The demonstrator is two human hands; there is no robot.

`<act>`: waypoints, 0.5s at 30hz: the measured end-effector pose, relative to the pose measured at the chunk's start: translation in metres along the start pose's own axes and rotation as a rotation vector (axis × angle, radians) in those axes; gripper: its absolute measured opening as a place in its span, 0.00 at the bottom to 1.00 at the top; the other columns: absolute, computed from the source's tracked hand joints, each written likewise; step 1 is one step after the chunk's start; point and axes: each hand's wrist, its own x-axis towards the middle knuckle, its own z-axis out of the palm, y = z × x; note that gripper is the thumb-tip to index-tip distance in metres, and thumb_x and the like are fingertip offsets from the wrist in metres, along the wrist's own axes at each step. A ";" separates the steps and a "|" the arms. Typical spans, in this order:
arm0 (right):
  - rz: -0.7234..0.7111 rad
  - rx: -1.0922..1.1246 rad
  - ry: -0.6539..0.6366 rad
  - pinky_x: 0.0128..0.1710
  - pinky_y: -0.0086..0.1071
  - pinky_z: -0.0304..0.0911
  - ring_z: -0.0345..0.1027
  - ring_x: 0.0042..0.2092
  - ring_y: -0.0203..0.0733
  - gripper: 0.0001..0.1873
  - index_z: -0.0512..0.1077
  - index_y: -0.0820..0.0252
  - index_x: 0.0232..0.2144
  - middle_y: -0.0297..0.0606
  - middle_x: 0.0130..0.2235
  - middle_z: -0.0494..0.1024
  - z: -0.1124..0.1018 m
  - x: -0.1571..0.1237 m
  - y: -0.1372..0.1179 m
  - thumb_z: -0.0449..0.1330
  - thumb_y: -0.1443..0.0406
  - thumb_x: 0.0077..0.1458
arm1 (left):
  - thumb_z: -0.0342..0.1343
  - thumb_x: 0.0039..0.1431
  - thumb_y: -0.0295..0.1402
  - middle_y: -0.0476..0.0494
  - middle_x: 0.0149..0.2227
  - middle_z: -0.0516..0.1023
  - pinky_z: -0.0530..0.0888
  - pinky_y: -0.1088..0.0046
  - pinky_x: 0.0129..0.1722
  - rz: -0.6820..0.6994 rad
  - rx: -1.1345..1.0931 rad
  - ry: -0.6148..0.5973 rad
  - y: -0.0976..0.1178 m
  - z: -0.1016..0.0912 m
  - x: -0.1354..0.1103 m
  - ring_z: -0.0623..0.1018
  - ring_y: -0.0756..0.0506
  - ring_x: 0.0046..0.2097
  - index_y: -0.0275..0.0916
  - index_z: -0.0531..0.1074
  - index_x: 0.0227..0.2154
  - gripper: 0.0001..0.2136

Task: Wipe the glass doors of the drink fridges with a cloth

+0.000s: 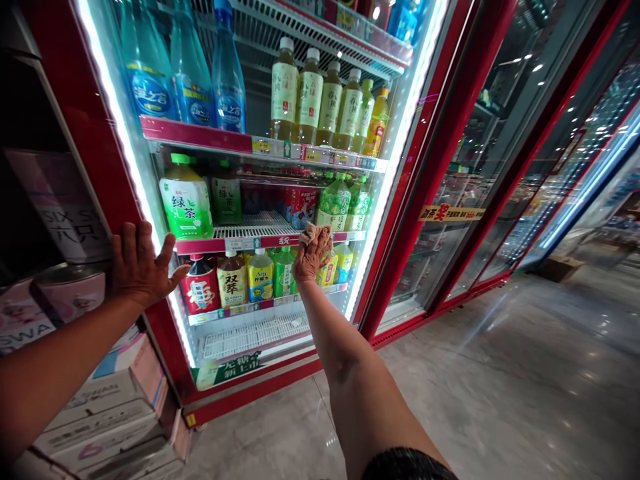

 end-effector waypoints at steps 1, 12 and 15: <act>0.018 0.003 0.000 0.66 0.78 0.32 0.34 0.76 0.60 0.37 0.47 0.55 0.75 0.53 0.76 0.46 0.001 -0.001 0.004 0.41 0.53 0.68 | 0.62 0.60 0.50 0.28 0.77 0.33 0.38 0.28 0.69 -0.008 -0.009 -0.001 0.001 0.000 0.000 0.28 0.28 0.75 0.39 0.53 0.72 0.42; 0.064 0.028 0.140 0.60 0.83 0.37 0.33 0.76 0.61 0.37 0.37 0.51 0.76 0.56 0.76 0.41 0.007 0.018 0.022 0.38 0.58 0.67 | 0.62 0.59 0.51 0.27 0.77 0.34 0.39 0.28 0.69 0.005 -0.004 0.020 -0.003 0.004 -0.002 0.30 0.27 0.76 0.37 0.55 0.71 0.42; 0.084 0.036 0.167 0.60 0.84 0.39 0.34 0.76 0.62 0.38 0.35 0.54 0.76 0.58 0.76 0.42 0.009 0.018 0.030 0.38 0.58 0.67 | 0.62 0.59 0.52 0.26 0.77 0.33 0.40 0.29 0.70 0.027 0.026 0.029 -0.004 0.005 -0.002 0.30 0.27 0.76 0.36 0.54 0.71 0.43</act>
